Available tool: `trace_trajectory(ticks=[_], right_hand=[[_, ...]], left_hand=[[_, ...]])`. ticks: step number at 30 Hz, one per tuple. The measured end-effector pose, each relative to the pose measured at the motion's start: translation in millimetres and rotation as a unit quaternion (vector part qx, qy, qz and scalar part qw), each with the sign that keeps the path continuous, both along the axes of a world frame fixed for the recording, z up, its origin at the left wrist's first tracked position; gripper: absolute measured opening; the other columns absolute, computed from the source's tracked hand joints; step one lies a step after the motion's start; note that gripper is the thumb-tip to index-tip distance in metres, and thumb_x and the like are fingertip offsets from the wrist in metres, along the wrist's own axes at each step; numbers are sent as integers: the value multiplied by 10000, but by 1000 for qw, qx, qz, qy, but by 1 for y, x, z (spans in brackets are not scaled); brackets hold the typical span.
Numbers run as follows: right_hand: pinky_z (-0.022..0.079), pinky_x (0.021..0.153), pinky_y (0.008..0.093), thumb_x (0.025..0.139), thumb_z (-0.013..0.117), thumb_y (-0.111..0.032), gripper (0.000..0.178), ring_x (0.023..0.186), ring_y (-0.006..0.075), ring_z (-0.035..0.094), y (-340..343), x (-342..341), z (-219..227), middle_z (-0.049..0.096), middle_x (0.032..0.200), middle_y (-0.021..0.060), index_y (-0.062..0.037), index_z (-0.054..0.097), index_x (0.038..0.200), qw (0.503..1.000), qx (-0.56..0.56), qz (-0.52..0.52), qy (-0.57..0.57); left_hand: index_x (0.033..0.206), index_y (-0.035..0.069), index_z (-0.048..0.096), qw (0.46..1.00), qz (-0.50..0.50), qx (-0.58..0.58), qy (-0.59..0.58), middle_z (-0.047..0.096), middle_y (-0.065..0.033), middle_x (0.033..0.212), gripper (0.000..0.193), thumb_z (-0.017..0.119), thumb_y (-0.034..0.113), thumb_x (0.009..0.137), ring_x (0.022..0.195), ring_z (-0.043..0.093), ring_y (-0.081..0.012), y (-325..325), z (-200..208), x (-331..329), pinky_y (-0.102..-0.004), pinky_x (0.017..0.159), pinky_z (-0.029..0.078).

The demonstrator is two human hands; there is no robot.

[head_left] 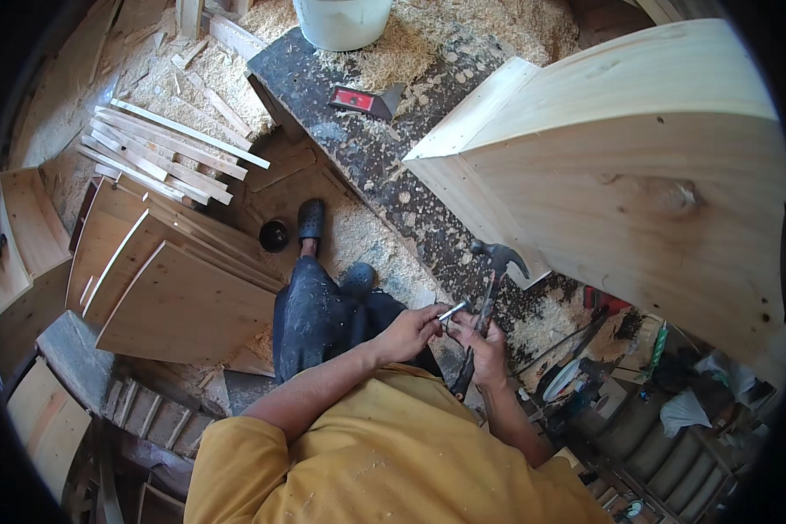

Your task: Hammering nails into wooden components to assemble a furniture piece in a workshop.

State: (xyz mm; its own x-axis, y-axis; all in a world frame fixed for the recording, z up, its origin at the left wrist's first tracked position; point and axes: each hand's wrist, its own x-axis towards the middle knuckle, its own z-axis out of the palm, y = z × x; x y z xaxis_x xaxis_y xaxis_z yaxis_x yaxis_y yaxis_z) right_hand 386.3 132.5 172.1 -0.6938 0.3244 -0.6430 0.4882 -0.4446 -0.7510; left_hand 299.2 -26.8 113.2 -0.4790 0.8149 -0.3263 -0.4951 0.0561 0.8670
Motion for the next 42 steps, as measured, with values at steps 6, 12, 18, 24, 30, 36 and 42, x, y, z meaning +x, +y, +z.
trace_trajectory(ticks=[6,12,18,24,30,36,42], right_hand=[[500,773,320,859,610,-57,110,860,187,606,-20,2,-14,631,960,106,-29,540,939,990,-29,-131,34],[478,499,284,828,582,-47,162,546,144,539,-30,-7,-21,550,698,35,-62,514,975,973,-15,-229,-32],[420,405,281,821,564,-8,236,450,99,439,-16,34,-58,473,662,10,-91,442,1006,979,130,-85,-134],[415,404,262,785,641,-65,214,511,95,500,-51,66,-53,542,695,24,-32,546,974,943,206,-80,-250],[458,436,301,760,675,-122,208,472,126,513,-88,93,-44,519,638,32,-33,514,858,948,199,-98,-228],[459,511,338,730,688,-139,211,548,148,528,-99,153,-14,524,653,35,-48,513,803,919,228,-170,-274],[459,538,368,729,663,-131,255,581,186,544,-70,223,-58,571,697,92,18,547,901,892,387,-142,-188]], left_hand=[[1108,6,512,994,-16,-87,65,631,-207,937,226,554,56,892,907,642,-360,8,10,12,-410,768,505],[1092,-8,551,984,-119,29,127,626,-224,968,257,590,142,887,902,620,-374,-14,4,-13,-410,812,485],[1093,45,582,909,124,-233,322,613,-170,1000,303,655,170,827,882,623,-324,-126,-28,-134,-392,783,502],[1418,93,318,729,225,-260,592,272,-227,1472,800,737,127,738,1186,485,-396,-96,39,-405,-431,919,474],[965,50,659,654,189,-271,681,643,-120,1011,208,645,215,839,913,616,-343,-102,26,-482,-421,772,485],[931,10,636,672,163,-292,660,623,-176,936,188,651,162,822,889,604,-359,-95,43,-450,-422,756,482],[811,-13,659,751,128,-308,569,616,-146,793,144,703,100,736,775,592,-271,-198,82,-353,-383,702,461]])
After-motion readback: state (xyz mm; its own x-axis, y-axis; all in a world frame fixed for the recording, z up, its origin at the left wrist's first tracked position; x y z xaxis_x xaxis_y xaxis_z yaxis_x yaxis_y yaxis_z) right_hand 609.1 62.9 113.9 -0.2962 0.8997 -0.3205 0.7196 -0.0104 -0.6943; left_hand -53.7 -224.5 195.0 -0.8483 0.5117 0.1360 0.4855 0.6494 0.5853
